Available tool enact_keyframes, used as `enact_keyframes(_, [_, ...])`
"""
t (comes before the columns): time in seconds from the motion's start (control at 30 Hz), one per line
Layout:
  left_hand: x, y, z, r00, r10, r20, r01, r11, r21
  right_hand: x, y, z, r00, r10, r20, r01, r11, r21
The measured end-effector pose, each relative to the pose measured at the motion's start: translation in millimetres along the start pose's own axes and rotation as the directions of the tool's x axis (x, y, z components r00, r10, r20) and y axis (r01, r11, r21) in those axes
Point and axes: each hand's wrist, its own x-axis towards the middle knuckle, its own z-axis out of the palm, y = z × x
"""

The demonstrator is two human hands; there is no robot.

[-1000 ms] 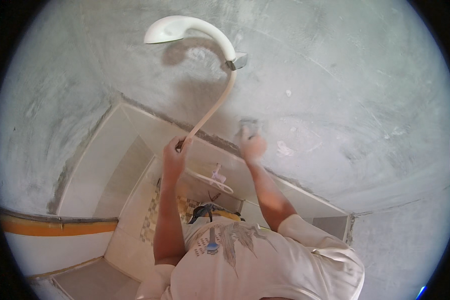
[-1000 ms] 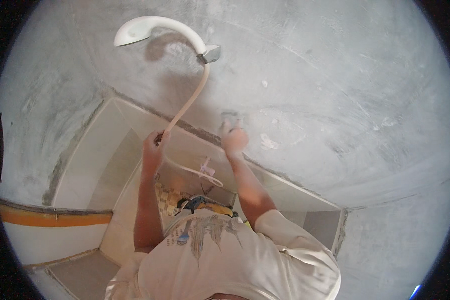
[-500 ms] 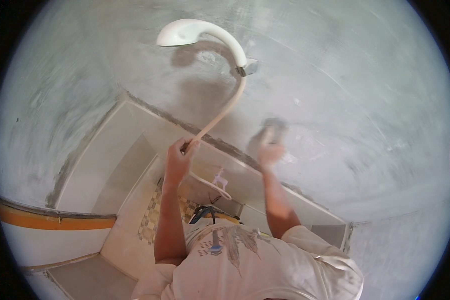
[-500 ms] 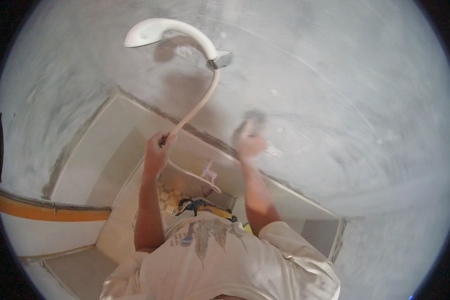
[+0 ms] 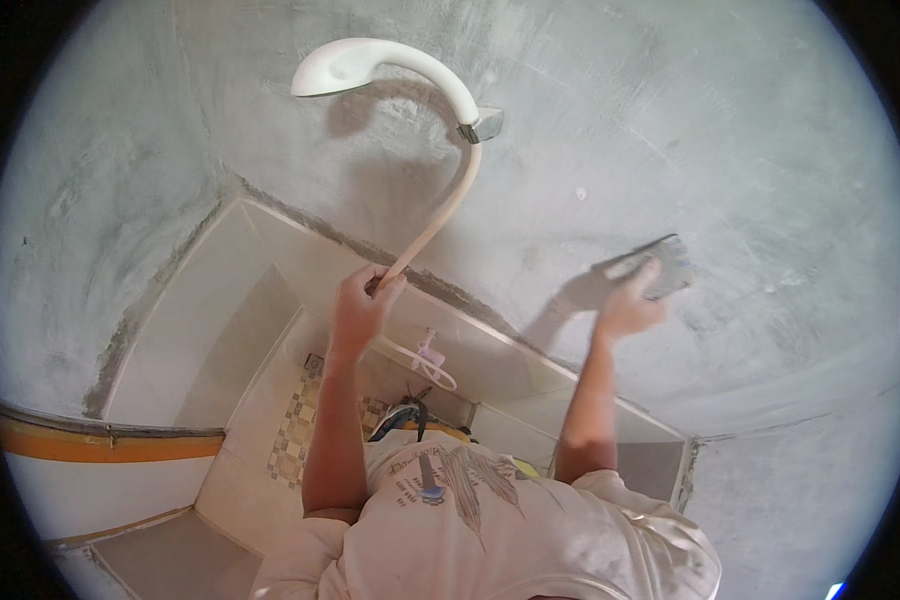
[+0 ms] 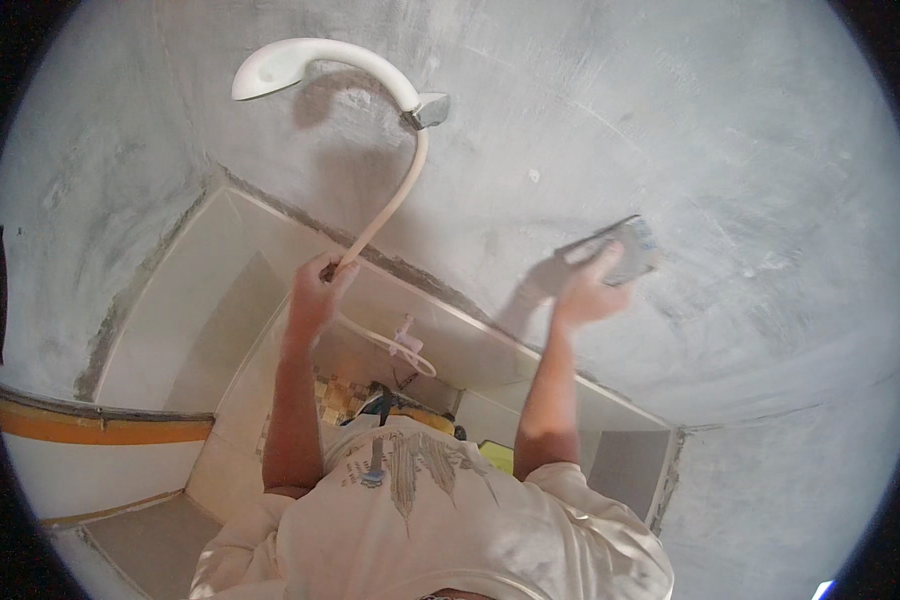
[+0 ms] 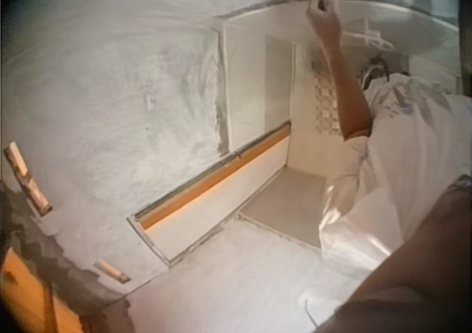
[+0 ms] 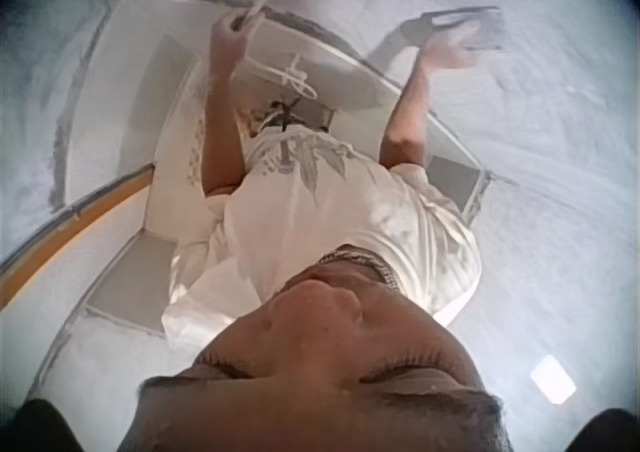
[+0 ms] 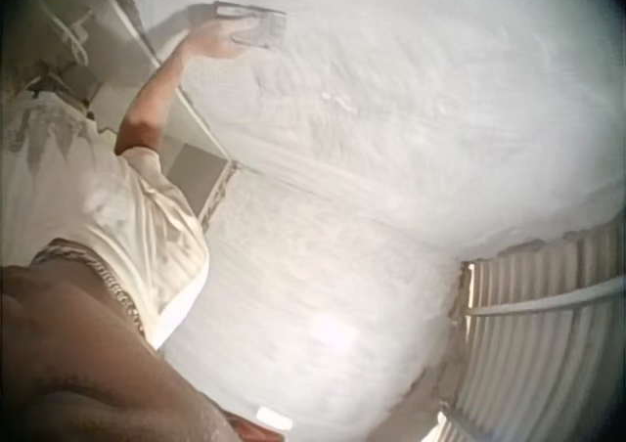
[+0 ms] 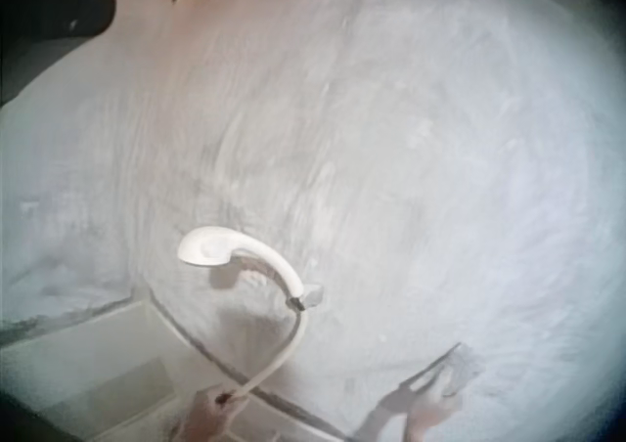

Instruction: The person uses a sanding block to smooth the surface of a plastered bathroom wall, moving the tool in circular and horizontal motions while occasionally holding a shower hose aside.

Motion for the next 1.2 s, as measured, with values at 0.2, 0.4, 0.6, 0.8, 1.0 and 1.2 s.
enact_keyframes(0.2, [7, 3, 43, 0.981, 0.056, 0.183, -0.051, 0.998, -0.034, -145, 97, 17, 0.585, 0.272, 0.764, 0.317, 0.79, -0.524])
enact_keyframes(0.4, [11, -27, -3, 1.0, -0.019, 0.01, 0.018, 0.996, 0.086, -14, -10, -14, 0.929, 0.267, 0.258, -0.189, 0.938, -0.289])
enact_keyframes(0.6, [9, -15, 26, 0.991, -0.094, 0.097, 0.087, 0.993, 0.074, 63, -14, -36, 0.978, 0.059, -0.2, -0.08, 0.992, -0.1])
enact_keyframes(0.8, [17, 11, 66, 0.985, -0.057, 0.161, 0.051, 0.998, 0.04, -38, 24, -18, 0.669, 0.536, 0.515, -0.118, 0.761, -0.638])
enact_keyframes(1.0, [46, 15, 102, 0.971, 0.109, 0.211, -0.09, 0.991, -0.098, 44, -13, -60, 0.94, 0.214, 0.264, -0.119, 0.935, -0.334])
enact_keyframes(1.2, [69, 26, 97, 0.986, 0.152, 0.062, -0.144, 0.982, -0.126, 85, 0, -71, 0.9, 0.434, 0.031, -0.435, 0.895, 0.099])
